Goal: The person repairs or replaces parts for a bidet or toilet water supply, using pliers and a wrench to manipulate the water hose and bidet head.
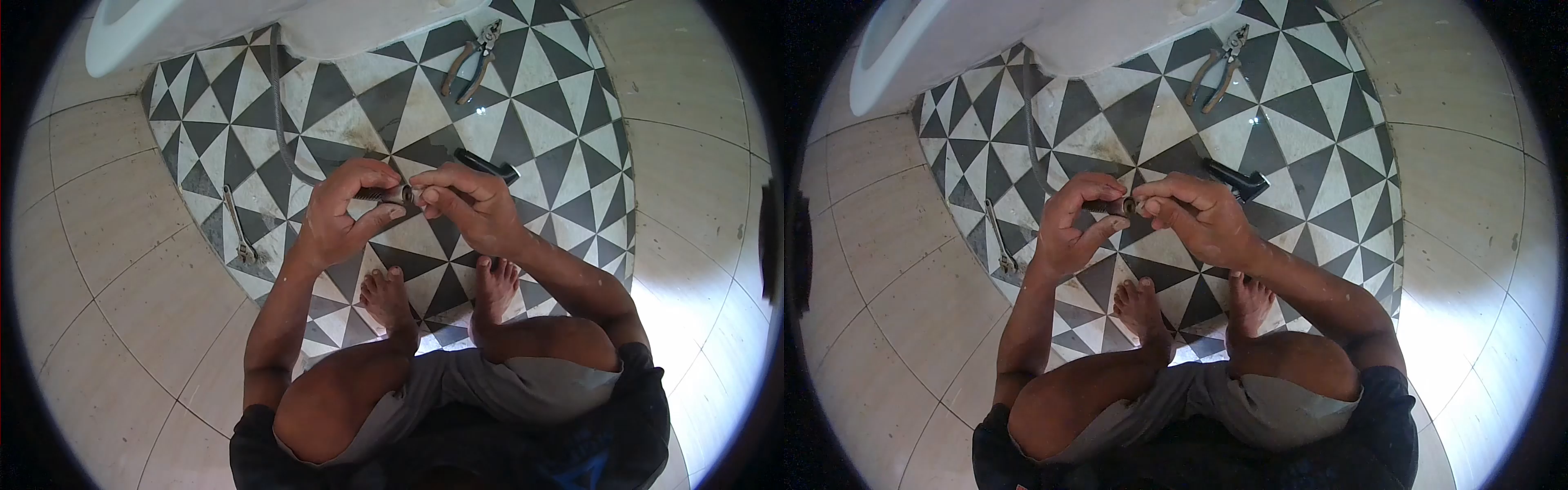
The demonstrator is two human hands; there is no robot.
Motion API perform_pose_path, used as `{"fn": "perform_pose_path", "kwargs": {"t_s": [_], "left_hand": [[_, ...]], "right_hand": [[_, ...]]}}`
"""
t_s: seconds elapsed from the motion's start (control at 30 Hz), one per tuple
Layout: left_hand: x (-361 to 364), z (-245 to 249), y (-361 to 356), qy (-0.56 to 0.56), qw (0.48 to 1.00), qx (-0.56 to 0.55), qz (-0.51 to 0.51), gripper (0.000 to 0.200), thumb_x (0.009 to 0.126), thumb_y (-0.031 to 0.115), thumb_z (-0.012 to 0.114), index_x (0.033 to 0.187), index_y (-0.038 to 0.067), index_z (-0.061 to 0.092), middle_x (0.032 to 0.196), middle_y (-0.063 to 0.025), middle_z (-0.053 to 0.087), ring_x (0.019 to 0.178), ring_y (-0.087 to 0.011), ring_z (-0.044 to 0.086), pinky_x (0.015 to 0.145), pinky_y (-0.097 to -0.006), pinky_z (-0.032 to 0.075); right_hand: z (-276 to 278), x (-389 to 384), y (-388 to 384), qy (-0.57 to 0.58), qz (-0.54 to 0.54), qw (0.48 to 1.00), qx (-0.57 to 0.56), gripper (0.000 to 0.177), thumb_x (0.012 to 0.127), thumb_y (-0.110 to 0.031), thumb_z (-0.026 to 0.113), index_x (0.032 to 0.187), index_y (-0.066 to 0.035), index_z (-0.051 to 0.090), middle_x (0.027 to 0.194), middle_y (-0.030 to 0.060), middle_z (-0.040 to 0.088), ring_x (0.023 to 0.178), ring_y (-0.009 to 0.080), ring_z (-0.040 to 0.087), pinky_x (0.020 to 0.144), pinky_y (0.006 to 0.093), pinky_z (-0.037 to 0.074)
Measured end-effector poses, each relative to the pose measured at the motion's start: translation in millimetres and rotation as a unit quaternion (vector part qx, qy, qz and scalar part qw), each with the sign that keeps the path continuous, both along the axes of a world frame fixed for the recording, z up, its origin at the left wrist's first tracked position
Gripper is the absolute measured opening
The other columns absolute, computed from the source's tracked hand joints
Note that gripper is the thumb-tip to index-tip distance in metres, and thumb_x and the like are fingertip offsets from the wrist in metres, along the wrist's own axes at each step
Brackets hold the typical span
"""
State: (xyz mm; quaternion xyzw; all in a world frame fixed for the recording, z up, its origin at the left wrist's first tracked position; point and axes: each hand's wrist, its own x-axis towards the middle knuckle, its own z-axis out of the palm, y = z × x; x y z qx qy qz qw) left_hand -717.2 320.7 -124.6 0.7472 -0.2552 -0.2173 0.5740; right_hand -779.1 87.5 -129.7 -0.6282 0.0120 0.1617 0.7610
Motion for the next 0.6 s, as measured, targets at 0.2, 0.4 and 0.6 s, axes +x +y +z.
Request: {"fn": "perform_pose_path", "kwargs": {"t_s": [0.2,0.4,0.6], "left_hand": [[-4.9,-11.1,1.1,0.012,0.993,-0.106,0.051,0.038,0.081,-0.003,0.080,0.113,0.000,0.060,0.116,-0.0149,0.063,0.099,-0.0199,0.068,0.087,-0.0314,0.057],[-3.7,-12.6,4.1,0.041,0.985,-0.164,0.045,0.041,0.080,-0.009,0.076,0.116,0.001,0.057,0.117,-0.0165,0.060,0.102,-0.0204,0.066,0.087,-0.0314,0.057],[-3.1,-11.4,2.4,-0.002,0.987,-0.153,0.054,0.042,0.079,-0.006,0.080,0.115,0.001,0.060,0.116,-0.0174,0.063,0.097,-0.0199,0.067,0.084,-0.0311,0.057]], "right_hand": [[17.7,4.3,7.5,-0.078,-0.002,0.996,-0.042,0.023,0.098,-0.005,0.065,0.121,0.001,0.067,0.104,0.0082,0.064,0.092,0.0105,0.062,0.078,0.0240,0.050],[29.1,17.1,5.9,-0.167,-0.013,0.980,-0.109,0.024,0.096,0.000,0.065,0.119,-0.001,0.069,0.102,0.0098,0.064,0.089,0.0135,0.062,0.076,0.0272,0.049],[33.9,24.1,4.0,-0.154,0.025,0.978,-0.137,0.027,0.097,-0.001,0.063,0.123,-0.003,0.068,0.095,0.0093,0.065,0.086,0.0141,0.062,0.074,0.0281,0.049]]}}
